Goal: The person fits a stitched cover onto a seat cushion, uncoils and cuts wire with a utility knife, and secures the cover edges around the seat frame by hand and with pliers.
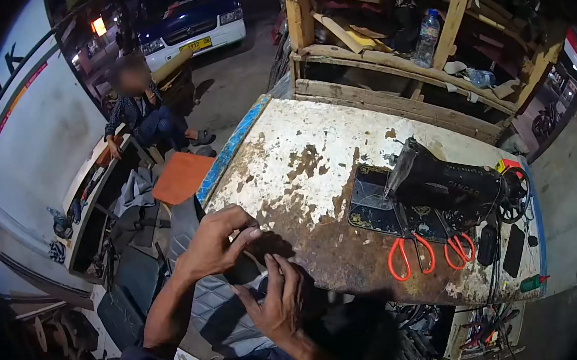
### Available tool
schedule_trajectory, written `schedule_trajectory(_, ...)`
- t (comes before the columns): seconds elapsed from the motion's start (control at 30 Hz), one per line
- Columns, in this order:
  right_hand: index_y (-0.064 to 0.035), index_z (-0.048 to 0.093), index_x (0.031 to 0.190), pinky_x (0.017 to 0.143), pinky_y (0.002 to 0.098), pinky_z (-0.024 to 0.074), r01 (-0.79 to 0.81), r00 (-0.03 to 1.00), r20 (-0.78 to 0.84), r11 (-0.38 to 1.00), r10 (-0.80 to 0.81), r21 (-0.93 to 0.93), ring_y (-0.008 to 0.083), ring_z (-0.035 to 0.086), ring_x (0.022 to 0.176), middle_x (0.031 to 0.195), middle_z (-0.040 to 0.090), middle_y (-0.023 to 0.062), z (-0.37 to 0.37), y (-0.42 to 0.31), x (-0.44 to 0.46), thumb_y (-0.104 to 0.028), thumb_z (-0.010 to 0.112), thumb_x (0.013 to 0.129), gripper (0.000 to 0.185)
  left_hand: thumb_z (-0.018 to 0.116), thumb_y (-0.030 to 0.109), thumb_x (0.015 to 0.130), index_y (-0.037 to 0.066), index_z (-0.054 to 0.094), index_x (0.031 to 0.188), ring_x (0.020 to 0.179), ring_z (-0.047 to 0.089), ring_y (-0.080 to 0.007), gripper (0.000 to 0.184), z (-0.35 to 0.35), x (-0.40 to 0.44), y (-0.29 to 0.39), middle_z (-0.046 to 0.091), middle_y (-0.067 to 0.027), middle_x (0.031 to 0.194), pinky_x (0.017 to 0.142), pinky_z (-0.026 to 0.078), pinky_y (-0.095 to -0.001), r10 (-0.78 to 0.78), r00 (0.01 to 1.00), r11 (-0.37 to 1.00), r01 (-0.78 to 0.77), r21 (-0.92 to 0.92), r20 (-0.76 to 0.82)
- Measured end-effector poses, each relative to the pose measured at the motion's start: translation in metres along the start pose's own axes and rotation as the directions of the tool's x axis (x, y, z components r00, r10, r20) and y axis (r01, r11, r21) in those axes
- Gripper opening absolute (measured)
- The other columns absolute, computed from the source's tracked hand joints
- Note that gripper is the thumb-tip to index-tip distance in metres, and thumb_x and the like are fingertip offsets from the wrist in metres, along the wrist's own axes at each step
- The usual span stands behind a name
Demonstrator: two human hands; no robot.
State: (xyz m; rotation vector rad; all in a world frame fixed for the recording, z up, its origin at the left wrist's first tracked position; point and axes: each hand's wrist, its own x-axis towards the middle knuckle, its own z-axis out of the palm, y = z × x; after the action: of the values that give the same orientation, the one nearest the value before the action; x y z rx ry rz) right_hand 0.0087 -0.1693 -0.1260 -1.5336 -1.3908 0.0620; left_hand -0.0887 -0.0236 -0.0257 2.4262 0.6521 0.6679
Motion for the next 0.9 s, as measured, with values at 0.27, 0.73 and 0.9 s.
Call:
schedule_trajectory(0.27, 0.0028, 0.051, 0.119, 0.089, 0.0449, 0.0474, -0.051, 0.999, 0.002, 0.994, 0.051, 0.096, 0.0351, 0.055, 0.102, 0.117, 0.05, 0.0202, -0.018, 0.019, -0.046, -0.033, 0.081, 0.082, 0.059, 0.079, 0.053, 0.074, 0.017, 0.044, 0.148, 0.146, 0.031, -0.0356, 0.09, -0.016, -0.039, -0.018, 0.041, -0.0147, 0.15, 0.117, 0.016, -0.0666, 0.04, 0.809, 0.984, -0.135, 0.118, 0.587)
schedule_trajectory(0.73, 0.01, 0.062, 0.107, 0.096, 0.0478, 0.0448, 0.094, 0.995, -0.05, 0.986, -0.088, 0.139, 0.0416, 0.06, 0.107, 0.116, 0.062, 0.0253, 0.013, 0.018, 0.002, -0.006, 0.068, 0.082, 0.03, 0.075, 0.013, 0.069, 0.0, 0.069, 0.089, 0.069, 0.066, -0.0305, 0.025, -0.019, -0.022, -0.006, 0.065, -0.0155, 0.077, 0.059, 0.05, -0.039, 0.141, 0.95, 0.981, -0.171, 0.087, 0.281)
schedule_trajectory(0.9, 0.0025, 0.065, 0.115, 0.09, 0.0323, 0.0482, -0.293, 0.942, 0.3, 0.806, 0.152, 0.513, 0.0239, 0.065, 0.098, 0.106, 0.067, 0.0153, -0.017, 0.021, 0.032, -0.027, 0.057, 0.103, 0.034, 0.076, 0.023, 0.082, -0.001, 0.067, 0.087, 0.056, 0.052, -0.013, 0.026, -0.027, -0.013, -0.019, 0.059, -0.0095, 0.063, 0.053, 0.041, -0.0326, -0.041, 0.888, 0.971, 0.143, -0.191, 0.458)
